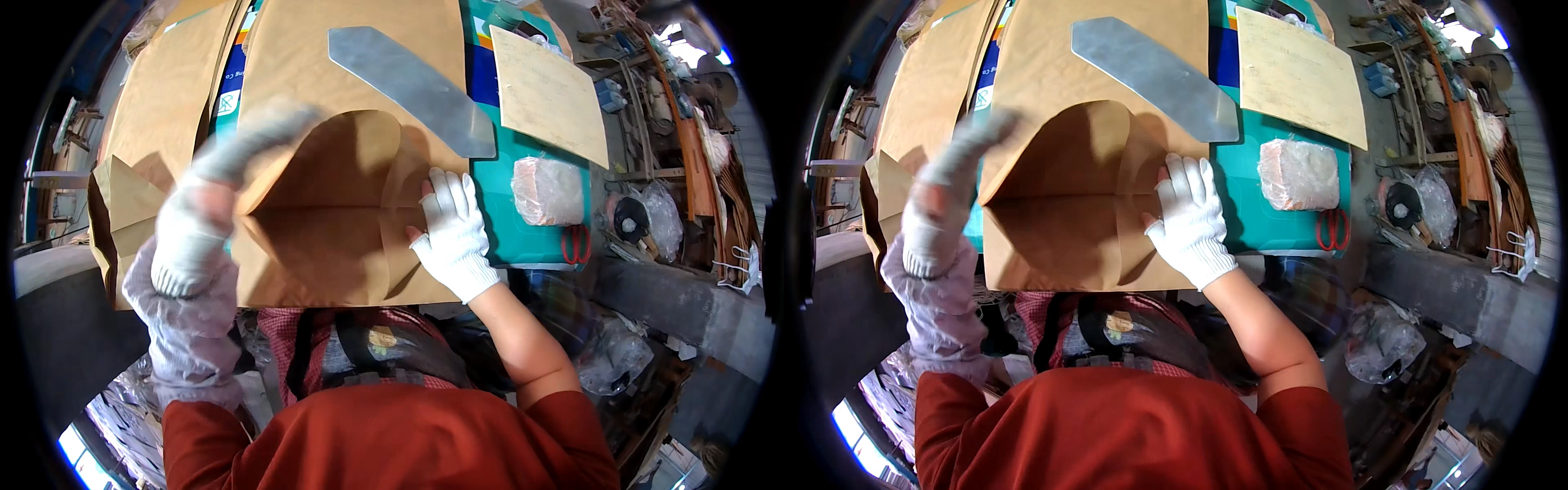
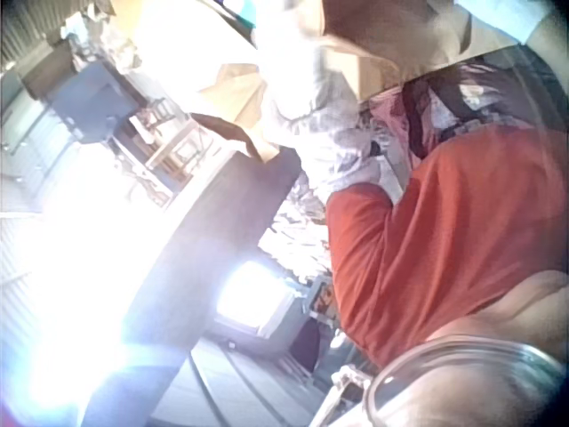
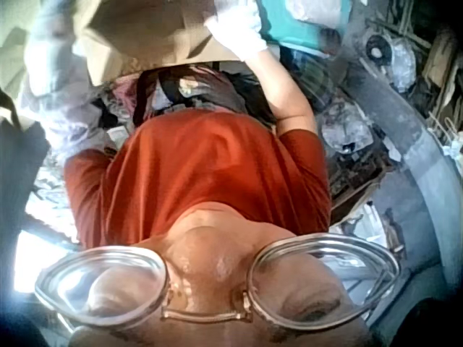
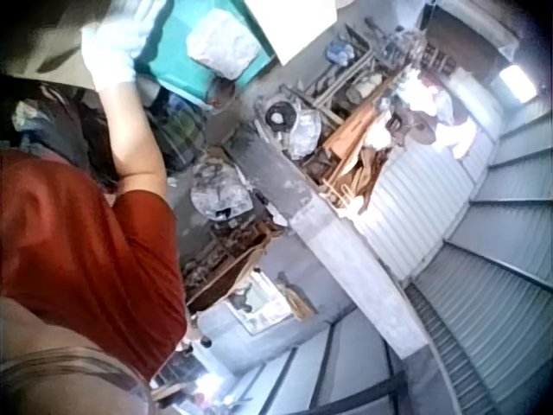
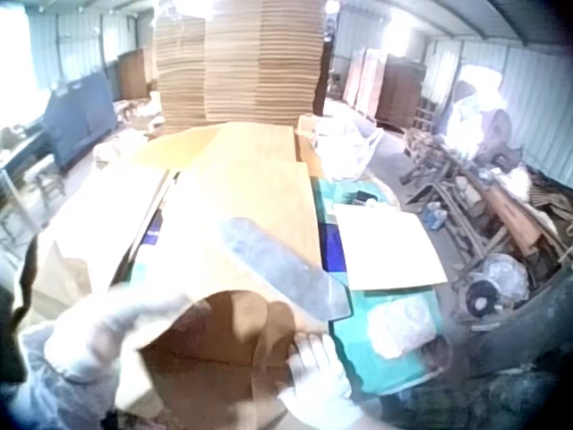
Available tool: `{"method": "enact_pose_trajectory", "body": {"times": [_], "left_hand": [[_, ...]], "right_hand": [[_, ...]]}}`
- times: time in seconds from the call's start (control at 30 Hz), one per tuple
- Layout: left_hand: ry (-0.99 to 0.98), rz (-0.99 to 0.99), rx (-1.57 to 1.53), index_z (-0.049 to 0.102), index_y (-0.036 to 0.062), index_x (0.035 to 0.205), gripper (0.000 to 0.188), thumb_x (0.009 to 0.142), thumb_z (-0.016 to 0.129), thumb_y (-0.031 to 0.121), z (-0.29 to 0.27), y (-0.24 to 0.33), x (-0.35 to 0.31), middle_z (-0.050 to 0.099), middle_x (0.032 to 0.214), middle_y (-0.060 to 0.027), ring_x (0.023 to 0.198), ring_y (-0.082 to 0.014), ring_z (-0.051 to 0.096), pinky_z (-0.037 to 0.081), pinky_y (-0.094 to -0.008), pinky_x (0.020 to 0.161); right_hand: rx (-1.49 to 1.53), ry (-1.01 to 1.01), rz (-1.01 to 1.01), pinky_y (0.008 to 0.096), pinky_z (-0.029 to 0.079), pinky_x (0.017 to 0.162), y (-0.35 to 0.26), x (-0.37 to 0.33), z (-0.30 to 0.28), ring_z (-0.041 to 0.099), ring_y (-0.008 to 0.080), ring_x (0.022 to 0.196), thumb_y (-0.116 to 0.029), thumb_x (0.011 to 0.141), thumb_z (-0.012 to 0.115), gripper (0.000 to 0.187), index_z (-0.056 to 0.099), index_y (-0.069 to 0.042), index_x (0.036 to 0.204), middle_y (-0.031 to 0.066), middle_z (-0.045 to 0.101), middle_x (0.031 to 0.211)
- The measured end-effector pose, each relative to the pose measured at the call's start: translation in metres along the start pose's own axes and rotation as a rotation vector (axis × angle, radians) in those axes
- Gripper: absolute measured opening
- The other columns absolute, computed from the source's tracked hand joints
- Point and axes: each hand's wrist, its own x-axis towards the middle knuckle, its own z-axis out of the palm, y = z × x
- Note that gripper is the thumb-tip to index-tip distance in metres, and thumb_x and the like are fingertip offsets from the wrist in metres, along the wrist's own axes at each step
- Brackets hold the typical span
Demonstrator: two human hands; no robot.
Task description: The person repeatedly folds the top edge of a brown paper sheet on a workbench, using a flat metal tool to press and crease the fold. The person then moves the folded sheet aside and repeats the process with another sheet.
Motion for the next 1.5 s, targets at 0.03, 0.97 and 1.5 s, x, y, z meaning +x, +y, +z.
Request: {"method": "enact_pose_trajectory", "body": {"times": [0.03,0.97,1.5], "left_hand": [[0.313,0.027,-0.029,0.051,-0.0080,0.148,0.086,0.104,0.045,0.066,-0.010,-0.020,-0.016,0.049,0.156,-0.0233,0.150,-0.0324,0.040,0.022,-0.0437,0.127],[-0.184,-0.137,1.295,0.052,0.0072,0.144,0.094,0.068,0.083,0.053,0.007,-0.073,-0.078,0.045,0.148,-0.0286,0.136,-0.0514,0.043,0.035,-0.0598,0.116],[0.089,-0.117,1.167,0.056,-0.0023,0.128,0.077,0.069,0.085,0.037,0.033,-0.079,-0.040,0.060,0.129,-0.0236,0.127,-0.0448,0.051,0.038,-0.0542,0.114]], "right_hand": [[-0.060,0.047,-0.047,0.0569,0.025,0.125,-0.004,0.006,0.001,0.043,0.0423,0.140,-0.040,0.078,0.080,0.072,0.060,0.007,0.130,0.0254,0.050,0.146],[0.161,0.435,0.066,0.0496,0.048,0.107,0.051,0.121,0.022,0.062,0.0396,0.121,-0.037,0.088,0.077,0.057,0.062,-0.001,0.131,0.0182,0.065,0.134],[0.667,0.121,0.240,0.0392,0.056,0.075,0.032,0.101,-0.049,0.070,0.0293,0.082,-0.019,0.091,0.076,0.015,0.067,-0.010,0.099,0.0099,0.072,0.095]]}}
